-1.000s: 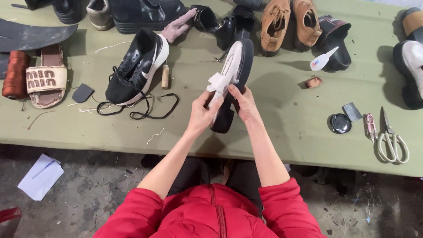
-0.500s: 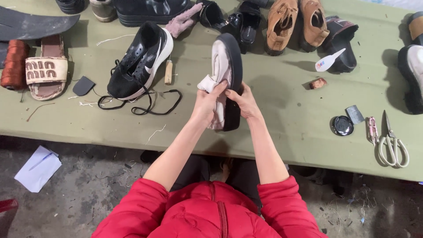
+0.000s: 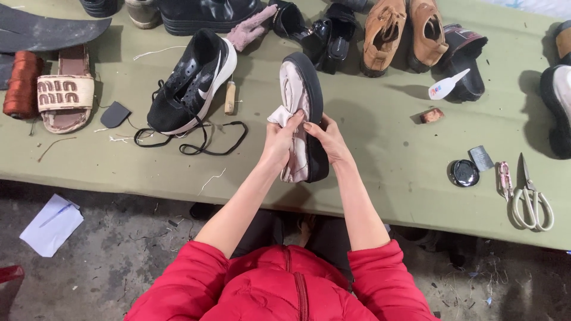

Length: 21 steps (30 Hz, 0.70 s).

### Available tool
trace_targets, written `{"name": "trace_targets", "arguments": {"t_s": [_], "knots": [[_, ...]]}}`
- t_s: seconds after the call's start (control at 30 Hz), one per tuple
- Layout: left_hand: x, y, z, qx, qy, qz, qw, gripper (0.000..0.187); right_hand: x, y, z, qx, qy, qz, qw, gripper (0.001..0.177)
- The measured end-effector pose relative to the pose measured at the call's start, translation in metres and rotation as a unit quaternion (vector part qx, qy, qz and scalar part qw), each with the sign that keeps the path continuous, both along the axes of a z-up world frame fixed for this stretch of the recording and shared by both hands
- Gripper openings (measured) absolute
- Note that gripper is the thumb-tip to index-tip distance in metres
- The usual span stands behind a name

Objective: The person repairs a white shoe with a black sole by hand, using a wooden shoe tree to hold its shape. They use a small metal tool to work on the sole and then thread a needle with black thread to sew the shoe.

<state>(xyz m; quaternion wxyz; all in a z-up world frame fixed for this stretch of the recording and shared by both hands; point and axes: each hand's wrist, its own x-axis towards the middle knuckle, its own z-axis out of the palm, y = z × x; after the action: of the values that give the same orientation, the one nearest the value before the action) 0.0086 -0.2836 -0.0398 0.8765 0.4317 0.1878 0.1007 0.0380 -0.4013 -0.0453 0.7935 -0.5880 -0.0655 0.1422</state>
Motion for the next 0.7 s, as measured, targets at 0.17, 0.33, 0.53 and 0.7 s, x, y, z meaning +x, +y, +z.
{"name": "trace_targets", "arguments": {"t_s": [0.17, 0.33, 0.53, 0.7], "knots": [[-0.016, 0.002, 0.03, 0.023, -0.003, -0.007, 1.0, 0.033, -0.001, 0.0, -0.004, 0.005, -0.016, 0.004, 1.0, 0.033], [-0.021, 0.005, 0.025, 0.038, -0.032, -0.008, 0.999, 0.026, -0.005, -0.001, -0.013, 0.0, -0.048, -0.006, 0.999, 0.033], [-0.028, 0.0, 0.021, 0.083, -0.018, 0.021, 0.996, 0.021, -0.022, 0.005, 0.012, -0.032, -0.087, -0.023, 0.995, 0.033], [-0.043, -0.003, 0.05, 0.107, -0.02, 0.02, 0.994, 0.022, -0.018, 0.005, 0.006, -0.055, -0.075, -0.031, 0.995, 0.036]]}}
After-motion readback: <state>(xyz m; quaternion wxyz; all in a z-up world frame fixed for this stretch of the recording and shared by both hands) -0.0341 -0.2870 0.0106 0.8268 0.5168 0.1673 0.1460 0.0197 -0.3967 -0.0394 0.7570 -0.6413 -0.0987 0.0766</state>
